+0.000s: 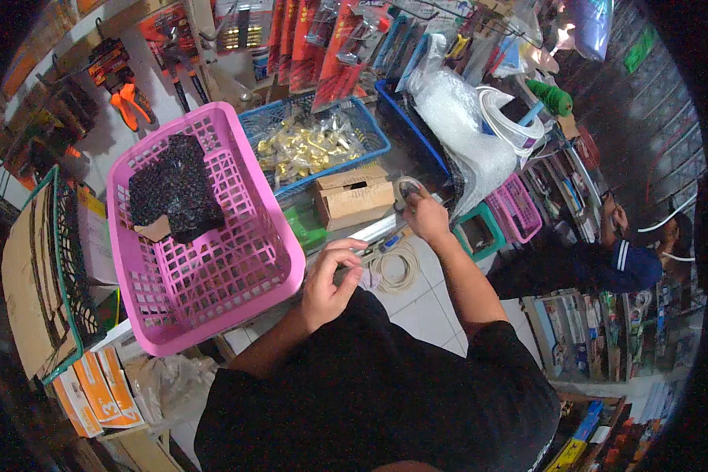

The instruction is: The person folds a small cardboard sheet into a box shape and applies tape to the edges with their hands to secure it.

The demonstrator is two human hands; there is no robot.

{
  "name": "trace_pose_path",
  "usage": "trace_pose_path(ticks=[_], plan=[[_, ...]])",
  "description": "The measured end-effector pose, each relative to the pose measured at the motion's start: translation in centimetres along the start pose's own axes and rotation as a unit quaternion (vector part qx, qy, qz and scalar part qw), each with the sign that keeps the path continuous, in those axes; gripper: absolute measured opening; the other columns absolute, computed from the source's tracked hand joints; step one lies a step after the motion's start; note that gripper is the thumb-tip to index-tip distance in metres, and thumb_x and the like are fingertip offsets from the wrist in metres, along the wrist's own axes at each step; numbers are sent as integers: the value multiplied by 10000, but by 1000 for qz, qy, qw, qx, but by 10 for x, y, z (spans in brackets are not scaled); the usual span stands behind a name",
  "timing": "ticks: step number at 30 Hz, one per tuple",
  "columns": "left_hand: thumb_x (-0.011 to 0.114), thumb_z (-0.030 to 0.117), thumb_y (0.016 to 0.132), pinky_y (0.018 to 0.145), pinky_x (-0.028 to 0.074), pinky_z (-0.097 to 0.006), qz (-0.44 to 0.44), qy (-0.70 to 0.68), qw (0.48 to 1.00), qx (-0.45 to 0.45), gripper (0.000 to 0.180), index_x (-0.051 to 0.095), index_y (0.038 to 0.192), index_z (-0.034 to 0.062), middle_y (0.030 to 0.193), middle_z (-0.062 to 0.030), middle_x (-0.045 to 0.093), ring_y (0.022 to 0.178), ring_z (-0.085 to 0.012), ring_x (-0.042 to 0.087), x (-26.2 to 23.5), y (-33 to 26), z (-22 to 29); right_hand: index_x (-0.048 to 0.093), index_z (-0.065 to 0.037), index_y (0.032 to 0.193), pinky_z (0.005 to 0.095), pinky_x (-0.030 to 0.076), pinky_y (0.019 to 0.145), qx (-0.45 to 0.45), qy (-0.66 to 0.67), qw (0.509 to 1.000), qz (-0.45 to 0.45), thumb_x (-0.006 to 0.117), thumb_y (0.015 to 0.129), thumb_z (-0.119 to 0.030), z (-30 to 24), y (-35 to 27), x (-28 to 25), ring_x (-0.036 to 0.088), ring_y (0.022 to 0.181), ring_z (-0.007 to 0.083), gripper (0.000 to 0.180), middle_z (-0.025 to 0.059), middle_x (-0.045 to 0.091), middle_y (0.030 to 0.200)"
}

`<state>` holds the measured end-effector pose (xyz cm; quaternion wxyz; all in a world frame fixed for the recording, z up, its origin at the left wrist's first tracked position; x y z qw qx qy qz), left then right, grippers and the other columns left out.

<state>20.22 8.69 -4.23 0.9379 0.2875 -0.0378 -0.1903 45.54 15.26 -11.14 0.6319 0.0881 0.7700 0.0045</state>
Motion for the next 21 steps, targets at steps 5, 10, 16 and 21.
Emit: trace_pose_path(ticks=[5, 10, 16, 21], plan=[[576, 8, 787, 770, 440, -310, -5, 49, 999, 20, 165, 484, 923, 19, 1064, -148, 550, 919, -237, 553, -5, 6, 11, 607, -68, 927, 382, 485, 697, -14, 40, 994, 97, 634, 720, -182, -4, -9, -11, 597, 801, 317, 238, 138, 573, 1015], [615, 35, 762, 812, 433, -344, 2, 84, 994, 66, 207, 491, 927, 25, 1048, -148, 555, 968, -289, 551, -5, 10, 10, 619, -27, 886, 255, 450, 648, 92, 353, 931, -7, 618, 782, -133, -48, -46, -52, 568, 724, 137, 149, 59, 612, 865], [606, 58, 787, 873, 405, -378, -24, 51, 997, 62, 186, 487, 927, 26, 1063, -153, 537, 1026, -301, 525, 5, 14, 7, 610, -6, 901, 201, 417, 640, 53, 583, 802, -115, 564, 846, -99, -93, -79, -74, 517, 718, 48, 117, -13, 601, 818], [653, 77, 747, 833, 429, -363, -25, 60, 995, 70, 211, 523, 907, 35, 1035, -129, 555, 976, -286, 543, 13, 15, 2, 614, -29, 905, 188, 395, 603, 45, 659, 724, -199, 601, 837, -139, -107, -89, -71, 499, 702, 30, 129, -33, 586, 794]])
Point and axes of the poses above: each hand's wrist, its own y-axis towards the middle knuckle, its own x-axis out of the palm, z = x × y, the point moved 6 cm from there along y, towards the middle knuckle
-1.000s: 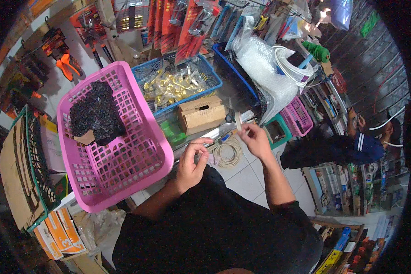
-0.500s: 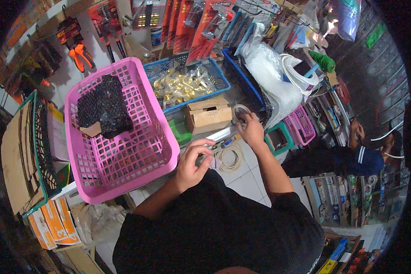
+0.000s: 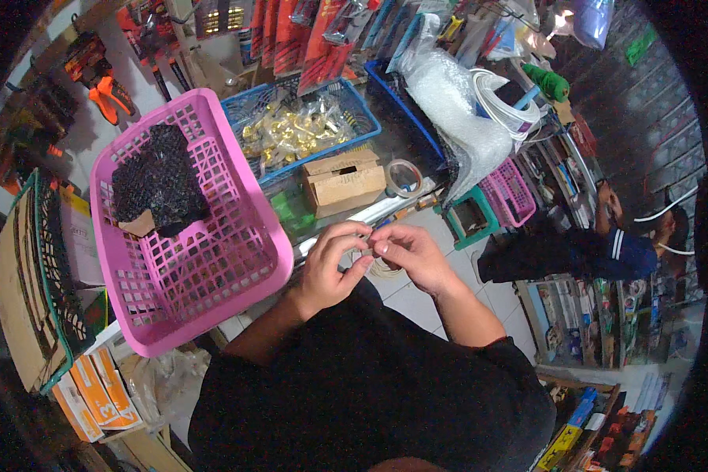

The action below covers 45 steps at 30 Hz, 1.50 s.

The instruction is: The person folds a small cardboard sheet into a box shape and applies tape to the edges with their hands to secure it.

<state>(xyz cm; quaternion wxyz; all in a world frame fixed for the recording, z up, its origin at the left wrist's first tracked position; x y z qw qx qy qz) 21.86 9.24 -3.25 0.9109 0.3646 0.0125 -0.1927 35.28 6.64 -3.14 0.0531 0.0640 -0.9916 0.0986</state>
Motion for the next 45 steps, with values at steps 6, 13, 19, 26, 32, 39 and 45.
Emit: trace_pose_path(ticks=[6, 13, 19, 26, 32, 39, 45], plan=[[688, 83, 705, 832, 437, -367, -23, 61, 996, 59, 254, 539, 908, 46, 1025, -102, 554, 974, -283, 545, 2, 2, 9, 613, -51, 859, 173, 359, 562, 33, -12, 999, -30, 625, 810, -110, 10, 2, -1, 461, 646, 8, 78, -61, 555, 727], [713, 121, 683, 851, 438, -383, -36, 70, 995, 52, 283, 566, 916, 60, 1032, -97, 548, 990, -292, 538, 2, -1, 13, 602, -46, 844, 177, 366, 569, 38, -32, 998, -26, 621, 803, -84, 7, 1, -1, 476, 660, 17, 59, -51, 556, 723], [698, 97, 679, 842, 436, -363, -8, 63, 997, 39, 344, 550, 986, 47, 1044, -119, 538, 994, -290, 531, -1, -5, 10, 597, -44, 843, 176, 360, 558, 13, 1, 999, 31, 610, 806, -77, 16, -2, -13, 478, 639, 28, 51, -29, 580, 747], [638, 59, 725, 784, 422, -380, 179, 129, 965, -141, 376, 480, 1065, 28, 1101, -142, 480, 1011, -299, 472, -11, -17, -50, 581, -41, 813, 205, 308, 475, 12, 46, 989, 143, 597, 810, -89, 36, -19, -47, 412, 528, 59, 50, -19, 512, 665], [630, 71, 748, 795, 429, -343, 202, 255, 930, -168, 409, 462, 1120, 42, 1181, -134, 434, 1063, -287, 439, -19, -13, -81, 582, -37, 835, 200, 305, 482, 22, 100, 972, 210, 580, 811, -68, 41, -29, -85, 409, 530, 56, 39, -24, 492, 629], [645, 28, 731, 764, 450, -323, 186, 223, 947, -141, 237, 514, 926, 2, 1172, -140, 435, 1023, -266, 468, -15, 0, -91, 573, -50, 833, 201, 322, 491, -5, 143, 970, 195, 589, 813, -92, 30, -1, -90, 433, 536, 67, 50, -16, 505, 649], [669, 30, 709, 769, 443, -326, 173, 205, 952, -147, 241, 495, 873, -6, 1113, -153, 419, 967, -277, 493, -6, -4, -86, 558, -63, 835, 227, 346, 500, 16, 143, 968, 204, 581, 815, -104, 32, 12, -116, 455, 546, 89, 51, -5, 499, 656]])
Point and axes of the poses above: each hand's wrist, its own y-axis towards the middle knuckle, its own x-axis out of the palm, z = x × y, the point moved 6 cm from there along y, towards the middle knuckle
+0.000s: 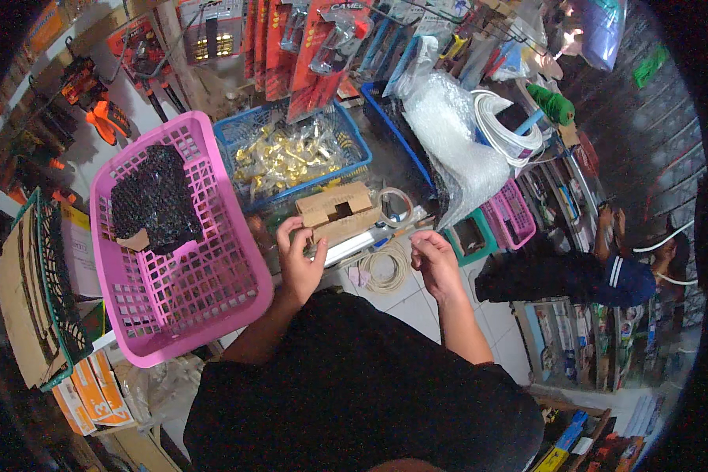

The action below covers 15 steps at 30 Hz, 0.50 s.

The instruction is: The person folds a small cardboard sheet into a box shape and applies tape to the edges with their hands to secure it.

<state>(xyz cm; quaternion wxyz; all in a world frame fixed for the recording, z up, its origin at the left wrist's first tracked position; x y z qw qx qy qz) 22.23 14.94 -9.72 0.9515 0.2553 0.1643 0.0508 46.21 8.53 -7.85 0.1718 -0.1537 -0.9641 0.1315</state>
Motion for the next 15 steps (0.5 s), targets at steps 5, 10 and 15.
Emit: trace_pose_path(ticks=[5, 10, 15], plan=[[690, 59, 689, 786, 434, -360, 0, 22, 1000, 13, 383, 460, 993, 20, 1106, -156, 418, 1010, -295, 466, -1, 2, -4, 559, -68, 842, 221, 349, 490, 0, -3, 1000, -3, 585, 822, -116, -11, 22, 6, 459, 532, 83, 59, -10, 498, 643], [667, 51, 701, 854, 411, -383, 22, 40, 999, -17, 593, 378, 1219, 29, 1222, -186, 382, 1111, -340, 414, -9, 22, 6, 559, -66, 846, 215, 356, 490, 6, -15, 1000, -27, 585, 825, -114, -9, 35, 22, 463, 526, 80, 59, -14, 504, 650], [574, 41, 776, 944, 345, -395, -33, 6, 999, -38, 583, 318, 1299, 11, 1319, -190, 333, 1201, -340, 353, -6, 18, -3, 562, -70, 858, 220, 375, 503, 27, -18, 999, 29, 590, 820, -126, 1, 30, 24, 473, 534, 84, 73, -18, 509, 656]])
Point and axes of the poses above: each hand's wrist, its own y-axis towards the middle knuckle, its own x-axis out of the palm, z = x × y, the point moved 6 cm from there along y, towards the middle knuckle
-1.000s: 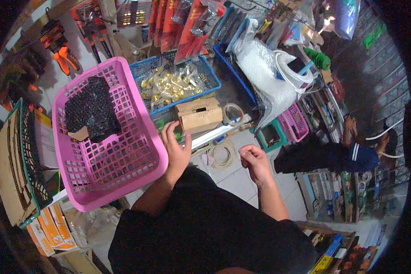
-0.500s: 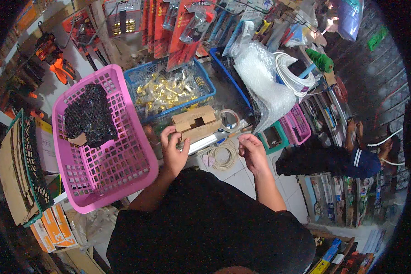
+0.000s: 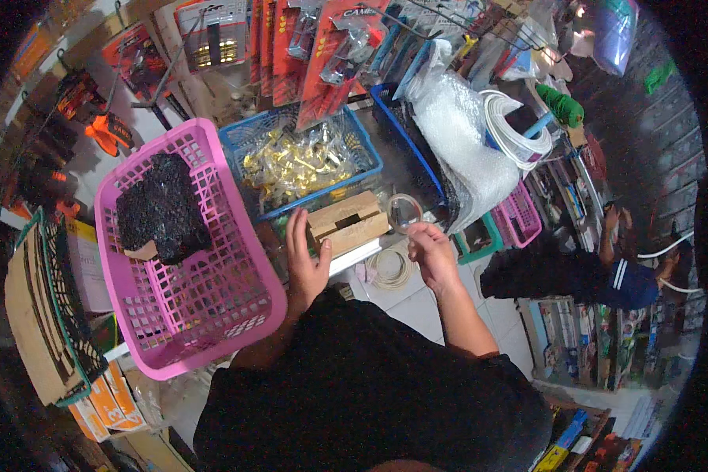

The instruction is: The person folds a small cardboard sheet into a box shape and applies tape to the edges with their hands to secure it.

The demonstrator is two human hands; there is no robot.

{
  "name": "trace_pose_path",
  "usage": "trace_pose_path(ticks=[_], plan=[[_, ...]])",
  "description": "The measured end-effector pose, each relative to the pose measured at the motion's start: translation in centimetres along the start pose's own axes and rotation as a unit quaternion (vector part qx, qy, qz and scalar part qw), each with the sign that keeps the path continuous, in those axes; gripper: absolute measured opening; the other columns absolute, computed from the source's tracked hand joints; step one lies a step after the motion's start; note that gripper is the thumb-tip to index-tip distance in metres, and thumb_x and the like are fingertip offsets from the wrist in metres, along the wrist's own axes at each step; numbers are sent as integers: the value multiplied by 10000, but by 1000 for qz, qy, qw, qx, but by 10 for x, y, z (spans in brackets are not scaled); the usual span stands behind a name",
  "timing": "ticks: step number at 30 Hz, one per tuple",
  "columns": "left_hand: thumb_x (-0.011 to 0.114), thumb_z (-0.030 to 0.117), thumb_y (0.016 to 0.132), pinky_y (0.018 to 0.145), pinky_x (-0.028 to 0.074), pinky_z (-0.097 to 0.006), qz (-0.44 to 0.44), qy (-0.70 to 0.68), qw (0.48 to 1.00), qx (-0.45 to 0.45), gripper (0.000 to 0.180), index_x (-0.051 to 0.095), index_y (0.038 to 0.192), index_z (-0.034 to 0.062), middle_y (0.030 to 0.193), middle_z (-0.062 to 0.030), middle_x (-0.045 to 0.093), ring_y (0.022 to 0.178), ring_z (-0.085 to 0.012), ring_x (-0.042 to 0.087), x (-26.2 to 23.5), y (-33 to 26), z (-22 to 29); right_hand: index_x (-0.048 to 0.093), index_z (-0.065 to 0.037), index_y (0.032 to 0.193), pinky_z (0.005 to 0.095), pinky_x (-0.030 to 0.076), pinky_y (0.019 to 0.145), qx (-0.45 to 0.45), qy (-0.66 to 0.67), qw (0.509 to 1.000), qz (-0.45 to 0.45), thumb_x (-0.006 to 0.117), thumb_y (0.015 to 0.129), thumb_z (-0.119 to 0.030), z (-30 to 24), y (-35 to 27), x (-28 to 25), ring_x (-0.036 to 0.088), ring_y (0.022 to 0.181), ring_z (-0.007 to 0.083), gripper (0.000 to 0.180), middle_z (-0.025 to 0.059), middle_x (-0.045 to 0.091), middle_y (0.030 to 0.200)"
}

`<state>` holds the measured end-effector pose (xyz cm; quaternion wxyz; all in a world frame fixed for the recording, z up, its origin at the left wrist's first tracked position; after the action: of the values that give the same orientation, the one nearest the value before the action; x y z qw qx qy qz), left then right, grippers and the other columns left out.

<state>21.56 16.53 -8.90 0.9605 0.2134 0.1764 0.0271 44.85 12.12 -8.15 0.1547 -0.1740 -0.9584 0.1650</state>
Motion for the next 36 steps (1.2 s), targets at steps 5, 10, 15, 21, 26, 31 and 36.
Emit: trace_pose_path(ticks=[5, 10, 15, 21, 26, 31, 36], plan=[[560, 98, 811, 993, 287, -415, -55, -50, 997, -36, 546, 322, 1293, 7, 1312, -200, 344, 1206, -349, 345, 5, -16, -18, 565, -77, 876, 230, 389, 517, -5, 61, 997, 37, 587, 828, -138, 14, -2, 7, 485, 548, 91, 80, -18, 525, 680], [554, 64, 811, 928, 370, -383, -74, -30, 997, -12, 588, 259, 1315, 1, 1313, -195, 304, 1190, -313, 348, 3, -22, -26, 573, -85, 888, 238, 398, 555, -32, 48, 997, 60, 582, 840, -140, 19, -1, 14, 515, 617, 95, 74, -10, 560, 750], [577, 37, 773, 960, 333, -405, -61, -71, 995, -14, 651, 232, 1325, 16, 1347, -199, 245, 1226, -337, 304, -1, -22, -26, 581, -90, 906, 244, 402, 572, -41, 41, 996, 73, 585, 836, -151, 27, -9, 13, 532, 653, 103, 93, -9, 574, 783], [543, 32, 778, 1019, 247, -438, -72, -98, 991, -48, 608, 247, 1309, 18, 1332, -220, 261, 1245, -374, 278, -3, -26, -29, 581, -86, 917, 241, 404, 577, -28, 44, 993, 108, 558, 839, -138, 33, -17, 6, 541, 671, 112, 96, 1, 574, 810], [524, 59, 803, 1020, 239, -444, -75, -100, 991, -37, 580, 248, 1312, 19, 1333, -220, 261, 1248, -375, 271, -6, -26, -21, 573, -81, 915, 245, 409, 578, -38, 58, 991, 110, 561, 839, -151, 31, -17, 10, 542, 680, 114, 104, 6, 561, 786], [491, 65, 832, 953, 332, -399, -46, -73, 996, 11, 535, 266, 1316, 26, 1350, -173, 267, 1226, -315, 309, -7, -18, -10, 571, -81, 922, 247, 416, 585, -42, 50, 994, 89, 562, 840, -157, 27, -14, 8, 540, 688, 114, 112, 8, 561, 789], [506, 61, 825, 953, 323, -404, -23, -36, 999, 7, 476, 353, 1274, 19, 1327, -178, 292, 1214, -324, 313, -6, -12, -8, 578, -100, 914, 251, 417, 595, -60, 53, 995, 66, 575, 829, -157, 10, 1, 2, 543, 698, 117, 102, 1, 569, 797]])
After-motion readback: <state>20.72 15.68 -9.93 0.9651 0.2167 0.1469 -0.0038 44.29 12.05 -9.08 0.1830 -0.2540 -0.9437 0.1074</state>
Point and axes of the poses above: each hand's wrist, its own y-axis towards the middle knuckle, its own x-axis out of the palm, z = x × y, the point moved 6 cm from there along y, towards the middle knuckle
